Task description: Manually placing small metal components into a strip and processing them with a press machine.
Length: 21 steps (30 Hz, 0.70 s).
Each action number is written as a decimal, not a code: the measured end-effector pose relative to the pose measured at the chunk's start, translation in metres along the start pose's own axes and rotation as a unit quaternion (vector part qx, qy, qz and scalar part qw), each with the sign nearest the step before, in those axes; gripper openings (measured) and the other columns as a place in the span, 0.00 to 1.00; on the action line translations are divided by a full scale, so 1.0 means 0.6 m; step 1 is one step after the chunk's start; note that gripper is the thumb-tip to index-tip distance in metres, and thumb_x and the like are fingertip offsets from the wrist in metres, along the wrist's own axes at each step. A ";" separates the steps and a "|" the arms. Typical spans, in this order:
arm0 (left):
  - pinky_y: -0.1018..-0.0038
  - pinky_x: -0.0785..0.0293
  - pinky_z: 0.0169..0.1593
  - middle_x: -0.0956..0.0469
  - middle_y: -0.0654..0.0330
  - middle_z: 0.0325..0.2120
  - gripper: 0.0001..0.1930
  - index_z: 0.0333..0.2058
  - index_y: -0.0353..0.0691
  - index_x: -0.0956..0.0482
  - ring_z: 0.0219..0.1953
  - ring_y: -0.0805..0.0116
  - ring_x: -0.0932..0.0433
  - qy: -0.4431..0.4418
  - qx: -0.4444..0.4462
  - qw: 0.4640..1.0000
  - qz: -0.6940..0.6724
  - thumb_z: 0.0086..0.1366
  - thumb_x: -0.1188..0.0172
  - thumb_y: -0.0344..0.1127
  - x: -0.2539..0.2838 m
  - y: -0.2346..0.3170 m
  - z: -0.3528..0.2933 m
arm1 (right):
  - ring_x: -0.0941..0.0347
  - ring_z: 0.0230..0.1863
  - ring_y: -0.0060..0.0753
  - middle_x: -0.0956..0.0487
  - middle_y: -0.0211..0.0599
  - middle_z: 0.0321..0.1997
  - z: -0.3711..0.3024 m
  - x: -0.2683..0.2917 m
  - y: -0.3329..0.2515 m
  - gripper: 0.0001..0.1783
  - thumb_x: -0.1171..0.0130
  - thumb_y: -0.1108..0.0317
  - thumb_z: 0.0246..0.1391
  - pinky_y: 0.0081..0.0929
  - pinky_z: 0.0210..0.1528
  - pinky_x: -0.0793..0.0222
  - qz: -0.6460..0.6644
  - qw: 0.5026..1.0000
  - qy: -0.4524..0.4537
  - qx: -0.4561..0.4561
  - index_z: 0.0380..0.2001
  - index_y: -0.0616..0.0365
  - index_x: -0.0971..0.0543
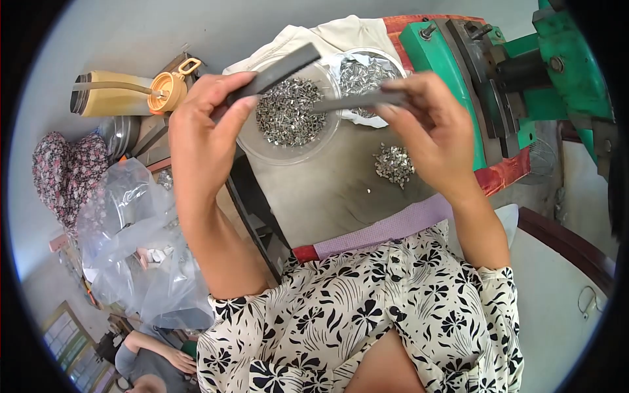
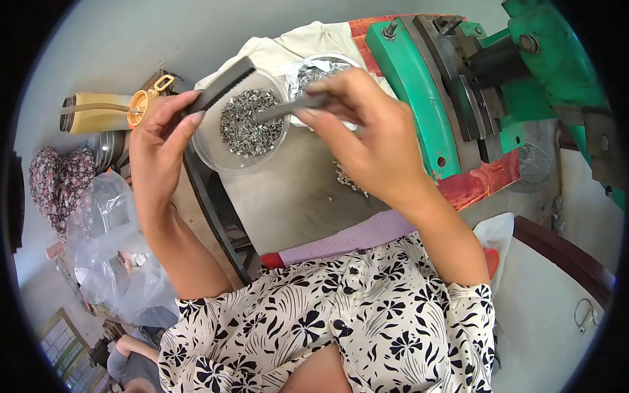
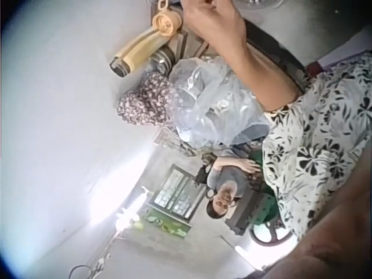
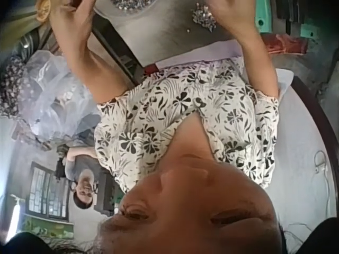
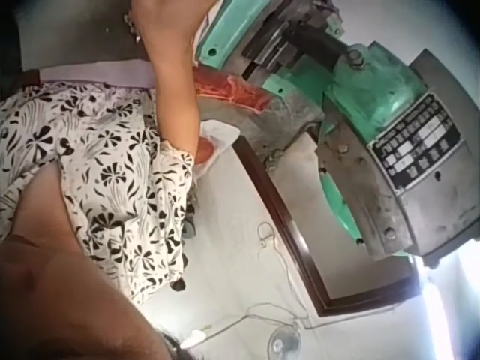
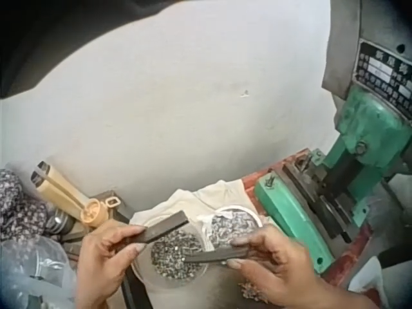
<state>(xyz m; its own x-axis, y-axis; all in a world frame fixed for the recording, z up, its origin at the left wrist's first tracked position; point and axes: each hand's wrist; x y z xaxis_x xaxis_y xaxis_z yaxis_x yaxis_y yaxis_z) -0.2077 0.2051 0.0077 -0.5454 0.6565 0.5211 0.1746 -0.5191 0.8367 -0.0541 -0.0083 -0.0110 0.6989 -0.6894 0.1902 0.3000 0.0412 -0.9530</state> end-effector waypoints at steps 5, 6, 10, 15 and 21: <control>0.79 0.29 0.44 0.23 0.64 0.35 0.12 0.48 0.31 0.20 0.37 0.76 0.25 -0.080 0.114 0.979 -0.149 0.68 0.42 0.28 -0.006 -0.003 -0.037 | 0.17 0.35 0.29 0.20 0.37 0.38 -0.144 0.097 0.028 0.06 0.42 0.77 0.60 0.25 0.40 0.21 0.104 0.979 0.013 -0.176 0.41 0.67 0.24; 0.78 0.29 0.43 0.23 0.63 0.34 0.12 0.48 0.31 0.20 0.36 0.75 0.24 -0.123 0.121 0.972 -0.158 0.69 0.42 0.28 -0.014 0.006 -0.046 | 0.17 0.33 0.30 0.20 0.37 0.37 -0.187 0.124 0.046 0.06 0.43 0.75 0.62 0.25 0.38 0.20 0.102 0.971 0.038 -0.213 0.40 0.67 0.24; 0.73 0.25 0.35 0.22 0.55 0.29 0.12 0.47 0.31 0.21 0.28 0.68 0.21 -0.303 0.156 0.918 -0.202 0.71 0.46 0.32 -0.084 0.029 -0.096 | 0.18 0.28 0.29 0.20 0.36 0.29 -0.290 0.180 0.083 0.07 0.43 0.68 0.64 0.26 0.33 0.18 0.134 0.909 0.190 -0.345 0.37 0.62 0.24; 0.72 0.24 0.32 0.21 0.54 0.26 0.12 0.42 0.31 0.22 0.25 0.69 0.20 -0.414 0.145 0.882 -0.172 0.73 0.49 0.34 -0.201 0.012 -0.175 | 0.20 0.25 0.22 0.19 0.34 0.28 -0.304 0.200 0.126 0.08 0.41 0.66 0.64 0.22 0.31 0.19 0.100 0.869 0.290 -0.388 0.37 0.59 0.23; 0.63 0.24 0.33 0.19 0.48 0.26 0.11 0.42 0.33 0.25 0.27 0.54 0.18 -0.367 0.140 0.916 -0.084 0.70 0.44 0.36 -0.223 0.004 -0.224 | 0.33 0.18 0.14 0.24 0.28 0.23 -0.286 0.198 0.144 0.16 0.37 0.70 0.60 0.16 0.18 0.36 -0.128 0.914 0.214 -0.321 0.47 0.64 0.28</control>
<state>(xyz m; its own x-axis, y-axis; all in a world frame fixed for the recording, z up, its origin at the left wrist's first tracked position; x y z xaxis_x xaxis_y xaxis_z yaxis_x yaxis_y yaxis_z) -0.2442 0.0426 -0.0830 0.0963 0.9588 0.2673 0.3985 -0.2833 0.8723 -0.0567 -0.2106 -0.1112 0.3006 -0.8427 0.4466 -0.1202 -0.4980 -0.8588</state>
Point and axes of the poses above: each hand's wrist, its own z-axis towards the middle knuckle, its own x-axis out of the back of the hand, y = z × x
